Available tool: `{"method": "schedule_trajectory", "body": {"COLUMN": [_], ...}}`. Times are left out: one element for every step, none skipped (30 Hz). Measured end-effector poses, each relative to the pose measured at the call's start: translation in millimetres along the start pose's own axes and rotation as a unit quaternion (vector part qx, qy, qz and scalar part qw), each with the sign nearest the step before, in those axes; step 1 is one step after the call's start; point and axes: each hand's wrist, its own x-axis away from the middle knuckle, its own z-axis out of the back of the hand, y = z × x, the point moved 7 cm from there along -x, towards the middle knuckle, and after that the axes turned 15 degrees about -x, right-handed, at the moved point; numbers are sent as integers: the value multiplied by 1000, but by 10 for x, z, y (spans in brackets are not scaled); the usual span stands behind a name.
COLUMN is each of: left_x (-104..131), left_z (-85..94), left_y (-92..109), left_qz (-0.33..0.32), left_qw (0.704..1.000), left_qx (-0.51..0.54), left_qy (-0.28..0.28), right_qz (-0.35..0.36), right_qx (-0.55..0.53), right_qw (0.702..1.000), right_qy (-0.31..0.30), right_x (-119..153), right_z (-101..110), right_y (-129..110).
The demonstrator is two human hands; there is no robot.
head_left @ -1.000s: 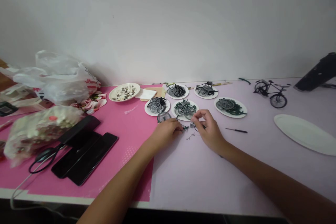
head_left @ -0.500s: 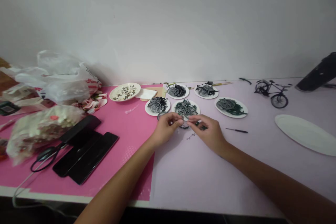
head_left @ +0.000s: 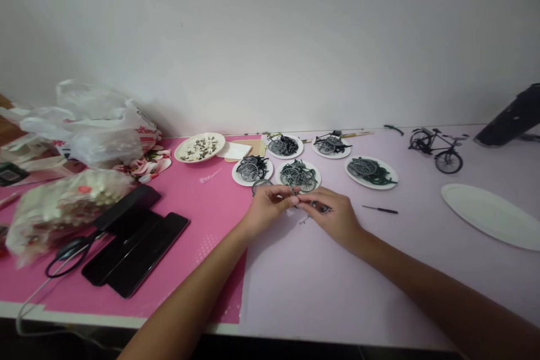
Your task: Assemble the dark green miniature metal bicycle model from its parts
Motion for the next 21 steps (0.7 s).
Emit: {"method": "schedule_trajectory", "body": {"left_x": [0, 1, 2, 4, 5, 7, 9, 11, 13, 17, 22, 27, 34, 40, 47, 54, 60, 66, 71, 75, 77], "left_z": [-7, -9, -7, -4, -2, -1, 1, 5, 6, 6, 4, 1, -5, -10, -13, -16, -20, -26, -30, -34, -37], "left_y": [-4, -4, 1, 9, 19, 30, 40, 47, 52, 54, 55, 59, 65, 74, 87, 102, 118, 134, 149, 163, 174], "left_qz": [0, 1, 0, 0, -2, -3, -4, -4, -4, -2, 1, 3, 4, 5, 5, 5, 5, 6, 7, 7, 9], "left_qw": [1000, 1000, 1000, 1000, 1000, 1000, 1000, 1000, 1000, 1000, 1000, 1000, 1000, 999, 999, 999, 999, 999, 998, 998, 998], "left_qx": [3, 5, 5, 6, 7, 10, 12, 13, 11, 4, -5, -15, -24, -31, -36, -39, -43, -49, -55, -59, -61], "left_qy": [-3, -2, 0, 3, 3, 4, 4, 5, 6, 6, 5, 4, 2, 1, 1, 2, 1, -2, -4, -6, -9], "right_qz": [-5, -14, -24, -33, -41, -46, -49, -51, -54, -61, -72, -84, -98, -108, -115, -116, -114, -111, -107, -101, -92], "right_qx": [-1, -2, -5, -9, -13, -15, -16, -17, -18, -19, -22, -26, -30, -32, -32, -29, -24, -16, -8, -2, 3], "right_qw": [1000, 1000, 999, 999, 998, 997, 997, 997, 997, 997, 996, 995, 994, 993, 992, 992, 993, 993, 994, 995, 996], "right_qy": [4, 11, 21, 34, 45, 54, 58, 58, 55, 49, 43, 38, 36, 37, 38, 38, 34, 28, 20, 12, 4], "right_x": [4, 8, 12, 15, 18, 20, 21, 21, 21, 22, 24, 27, 32, 36, 38, 38, 36, 33, 30, 27, 24], "right_z": [2, 6, 16, 28, 39, 47, 50, 50, 46, 38, 31, 28, 27, 31, 37, 42, 44, 41, 36, 31, 25], "right_y": [3, 9, 17, 24, 29, 31, 31, 30, 32, 41, 56, 73, 90, 104, 110, 109, 103, 95, 88, 79, 70]}}
